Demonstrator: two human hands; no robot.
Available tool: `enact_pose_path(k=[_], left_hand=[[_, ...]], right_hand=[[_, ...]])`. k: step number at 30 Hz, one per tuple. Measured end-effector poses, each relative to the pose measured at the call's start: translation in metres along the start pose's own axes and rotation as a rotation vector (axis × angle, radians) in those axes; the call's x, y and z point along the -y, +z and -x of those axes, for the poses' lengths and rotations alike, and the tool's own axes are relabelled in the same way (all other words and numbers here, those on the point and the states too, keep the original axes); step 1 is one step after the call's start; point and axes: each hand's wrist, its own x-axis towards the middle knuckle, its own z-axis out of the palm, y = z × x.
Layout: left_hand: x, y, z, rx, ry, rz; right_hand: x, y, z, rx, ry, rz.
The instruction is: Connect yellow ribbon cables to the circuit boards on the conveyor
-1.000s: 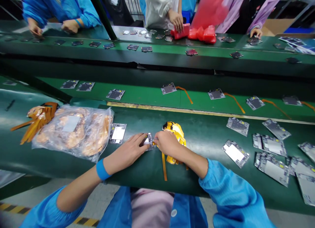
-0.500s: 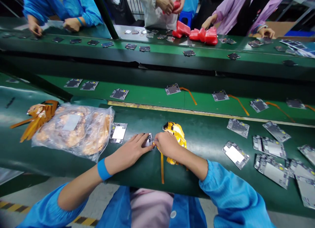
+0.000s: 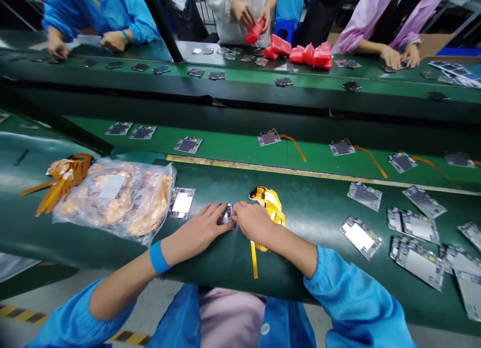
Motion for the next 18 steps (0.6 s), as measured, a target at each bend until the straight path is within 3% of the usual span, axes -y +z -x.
enact_pose_path(k=[11, 14, 18], left_hand=[[0.0, 0.01, 0.005, -0.044, -0.053, -0.035], [0.004, 0.013, 0.007, -0.062, -0.091, -0.004], [0.01, 0.007, 0.008, -0.035, -0.091, 0.01]], right_hand=[[-0.004, 0.004, 0.003, -0.031, -0.02, 0.05], [-0.011, 0.005, 0.015, -0.124, -0.024, -0.069], [-0.042, -0.001, 0.038, -0.332, 0.004, -0.231]])
